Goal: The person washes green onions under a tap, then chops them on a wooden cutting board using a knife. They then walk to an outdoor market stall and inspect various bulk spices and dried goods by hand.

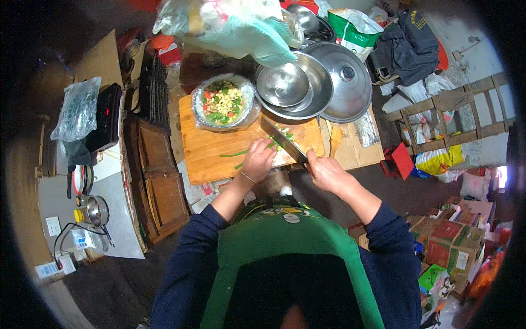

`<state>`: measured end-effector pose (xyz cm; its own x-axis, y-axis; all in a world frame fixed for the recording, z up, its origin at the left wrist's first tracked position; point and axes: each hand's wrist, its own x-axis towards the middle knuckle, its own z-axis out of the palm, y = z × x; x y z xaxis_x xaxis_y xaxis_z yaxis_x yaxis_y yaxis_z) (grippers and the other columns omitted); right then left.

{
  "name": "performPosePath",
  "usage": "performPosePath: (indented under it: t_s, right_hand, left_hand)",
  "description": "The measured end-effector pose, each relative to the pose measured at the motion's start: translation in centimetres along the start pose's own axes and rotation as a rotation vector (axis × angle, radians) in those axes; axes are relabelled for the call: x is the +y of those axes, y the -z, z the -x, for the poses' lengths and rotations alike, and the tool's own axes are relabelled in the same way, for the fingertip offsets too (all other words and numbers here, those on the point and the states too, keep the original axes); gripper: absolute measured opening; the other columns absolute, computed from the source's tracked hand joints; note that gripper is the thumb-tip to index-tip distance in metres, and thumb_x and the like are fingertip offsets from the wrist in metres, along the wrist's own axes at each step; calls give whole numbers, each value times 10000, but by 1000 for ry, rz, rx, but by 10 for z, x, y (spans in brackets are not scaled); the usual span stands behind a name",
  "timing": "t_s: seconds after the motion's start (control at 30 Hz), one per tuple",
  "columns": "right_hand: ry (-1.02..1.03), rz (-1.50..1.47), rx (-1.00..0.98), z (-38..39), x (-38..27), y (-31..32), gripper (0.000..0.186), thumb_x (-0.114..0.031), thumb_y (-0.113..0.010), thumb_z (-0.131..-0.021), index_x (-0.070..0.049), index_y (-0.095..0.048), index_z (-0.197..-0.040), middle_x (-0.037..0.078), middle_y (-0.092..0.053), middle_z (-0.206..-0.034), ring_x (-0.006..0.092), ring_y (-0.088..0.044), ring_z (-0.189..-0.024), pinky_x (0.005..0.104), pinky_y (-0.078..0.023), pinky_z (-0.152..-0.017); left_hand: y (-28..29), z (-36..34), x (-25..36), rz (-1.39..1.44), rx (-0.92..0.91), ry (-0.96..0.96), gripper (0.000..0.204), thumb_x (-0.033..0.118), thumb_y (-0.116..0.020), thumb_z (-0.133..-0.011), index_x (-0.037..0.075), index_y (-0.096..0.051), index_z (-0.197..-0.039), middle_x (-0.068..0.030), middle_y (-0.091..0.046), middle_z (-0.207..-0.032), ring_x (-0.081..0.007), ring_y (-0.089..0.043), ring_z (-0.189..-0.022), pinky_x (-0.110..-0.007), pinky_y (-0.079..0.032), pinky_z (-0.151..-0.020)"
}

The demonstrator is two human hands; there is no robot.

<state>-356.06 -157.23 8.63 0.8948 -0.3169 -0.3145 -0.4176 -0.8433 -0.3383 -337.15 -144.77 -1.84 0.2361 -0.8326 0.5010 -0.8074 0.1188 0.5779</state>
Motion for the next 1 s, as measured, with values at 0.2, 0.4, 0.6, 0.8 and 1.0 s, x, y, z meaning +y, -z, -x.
performPosePath:
  t_s: [0.2, 0.4, 0.6, 0.8, 1.0]
  right_hand:
    - [5, 48, -121, 25, -27, 36, 271, -15, -509, -733, 63, -387, -962, 253, -606, -681, 410, -620, -674, 480, -490, -568]
    - [48, 13, -23, 0, -11, -11, 259, -34, -499, -758, 64, -384, -968, 249, -608, -684, 412, -620, -677, 490, -492, -586]
    - [2, -35, -8, 6, -15, 10, 232, -53, -490, -784, 42, -383, -967, 249, -609, -690, 420, -617, -686, 503, -489, -594]
    - [5, 24, -158, 21, -28, 21, 251, -17, -492, -746, 76, -387, -955, 266, -600, -675, 418, -616, -657, 505, -487, -589]
    - [47, 23, -55, -3, -24, -11, 259, -34, -509, -750, 63, -389, -958, 250, -606, -694, 419, -615, -686, 482, -492, -605]
  left_hand:
    - [-1, 4, 0, -8, 38, 56, 132, 63, -608, -767, -13, -581, -871, -157, -558, -977, -333, -508, -984, -409, -423, -880]
    - [0, 3, 1, -10, 8, 15, 104, 59, -610, -759, -6, -567, -828, -148, -565, -965, -325, -513, -957, -407, -421, -866]
    - [9, 6, 5, -89, 36, -3, 96, 53, -609, -750, -3, -556, -808, -152, -567, -953, -327, -515, -946, -406, -423, -869]
    - [5, 8, -1, -36, 101, 8, 102, 9, -633, -734, -7, -537, -764, -162, -555, -909, -346, -525, -882, -406, -437, -789]
    - [8, 17, -7, -43, -2, 46, 128, 68, -604, -758, 1, -587, -866, -152, -567, -971, -327, -516, -960, -404, -422, -872]
